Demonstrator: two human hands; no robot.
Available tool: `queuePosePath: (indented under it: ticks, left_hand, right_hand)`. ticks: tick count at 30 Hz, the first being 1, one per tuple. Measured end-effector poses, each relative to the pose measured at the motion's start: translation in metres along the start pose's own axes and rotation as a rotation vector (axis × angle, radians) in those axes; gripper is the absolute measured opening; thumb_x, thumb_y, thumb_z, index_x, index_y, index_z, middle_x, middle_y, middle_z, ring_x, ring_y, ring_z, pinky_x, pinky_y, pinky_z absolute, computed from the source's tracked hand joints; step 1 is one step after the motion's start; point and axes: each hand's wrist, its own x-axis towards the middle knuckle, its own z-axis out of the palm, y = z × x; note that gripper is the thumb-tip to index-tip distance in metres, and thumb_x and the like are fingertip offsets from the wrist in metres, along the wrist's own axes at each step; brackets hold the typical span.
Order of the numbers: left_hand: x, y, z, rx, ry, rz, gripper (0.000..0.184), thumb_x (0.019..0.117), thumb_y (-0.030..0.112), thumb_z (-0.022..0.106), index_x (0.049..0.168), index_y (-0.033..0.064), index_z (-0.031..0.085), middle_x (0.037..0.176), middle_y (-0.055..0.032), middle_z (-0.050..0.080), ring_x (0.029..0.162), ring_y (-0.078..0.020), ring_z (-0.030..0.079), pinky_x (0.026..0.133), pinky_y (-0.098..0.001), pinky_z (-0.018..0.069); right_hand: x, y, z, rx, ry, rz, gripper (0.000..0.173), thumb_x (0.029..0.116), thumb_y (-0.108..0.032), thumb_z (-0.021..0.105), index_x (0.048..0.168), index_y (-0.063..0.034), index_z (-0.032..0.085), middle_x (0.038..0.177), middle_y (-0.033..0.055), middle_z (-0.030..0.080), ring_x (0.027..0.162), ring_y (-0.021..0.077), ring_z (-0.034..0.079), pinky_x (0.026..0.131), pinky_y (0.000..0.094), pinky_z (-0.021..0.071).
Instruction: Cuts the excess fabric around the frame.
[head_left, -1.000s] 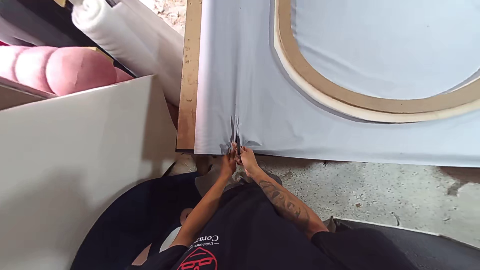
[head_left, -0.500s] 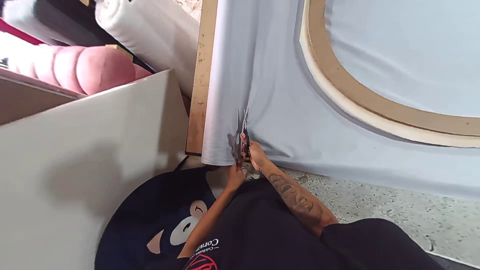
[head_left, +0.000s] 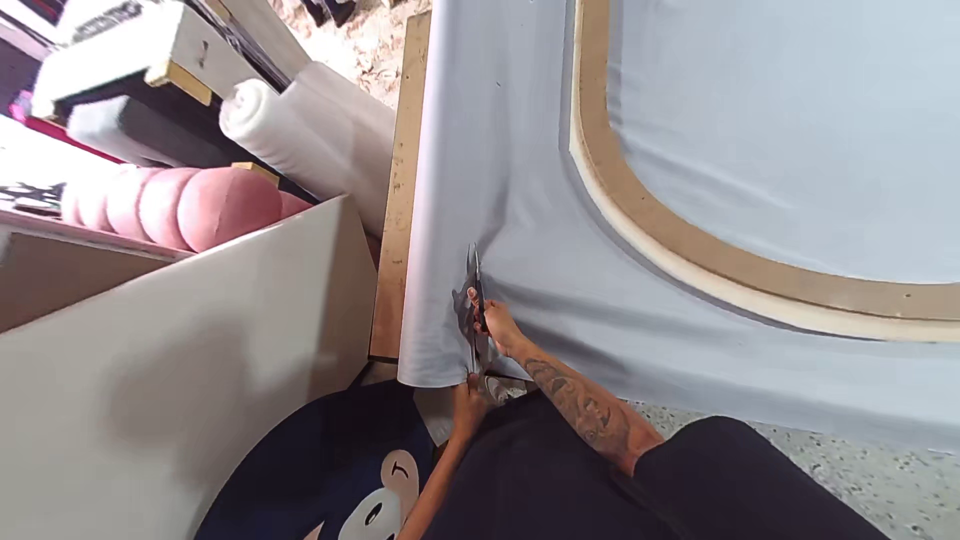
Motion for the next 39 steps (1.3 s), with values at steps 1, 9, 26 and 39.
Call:
queuePosePath:
  ticks: [1, 9, 26, 39]
  left_hand:
    - [0.0, 0.0, 0.001, -0.023, 0.007, -0.005, 0.03, 0.1047, 0.009, 0.047, 0.126, -0.0073, 0.061, 0.117, -0.0155, 0.072, 0.112, -0.0191, 0.069, 0.104, -0.0411, 0.0536]
    - [-0.008, -0.003, 0.005, 0.048, 0.029, -0.111, 0.031, 0.1056, 0.014, 0.048, 0.121, -0.0085, 0.063, 0.104, -0.0178, 0.071, 0.1, -0.021, 0.07, 0.096, -0.0425, 0.0559]
    - [-0.009, 0.007, 0.012, 0.139, 0.062, -0.22, 0.031, 0.1074, 0.017, 0.047, 0.121, -0.0042, 0.065, 0.109, -0.0161, 0.074, 0.107, -0.0238, 0.071, 0.1, -0.0478, 0.0545]
    - [-0.012, -0.005, 0.021, 0.128, 0.118, -0.174, 0.032, 0.1041, 0.015, 0.047, 0.123, -0.0027, 0.066, 0.113, -0.0107, 0.076, 0.111, -0.0204, 0.071, 0.104, -0.0465, 0.0543]
  right_hand:
    - [-0.001, 0.001, 0.0, 0.01, -0.001, -0.01, 0.047, 0.1008, -0.054, 0.059, 0.09, -0.0085, 0.059, 0.068, -0.0003, 0.053, 0.055, 0.0106, 0.051, 0.051, 0.0268, 0.0459]
    - [-0.01, 0.002, -0.012, 0.055, -0.068, -0.084, 0.039, 0.1051, -0.046, 0.056, 0.1, -0.007, 0.057, 0.072, 0.0012, 0.056, 0.056, 0.0117, 0.054, 0.054, 0.0277, 0.0513]
    - [0.033, -0.051, -0.018, 0.105, -0.033, -0.133, 0.04, 0.1055, -0.045, 0.056, 0.091, -0.0075, 0.056, 0.066, -0.0002, 0.051, 0.051, 0.0104, 0.05, 0.049, 0.0253, 0.0471]
    - [0.191, -0.23, -0.034, 0.003, -0.064, -0.219, 0.05, 0.099, -0.061, 0.057, 0.083, -0.014, 0.055, 0.062, -0.0034, 0.046, 0.048, 0.009, 0.044, 0.046, 0.0253, 0.041]
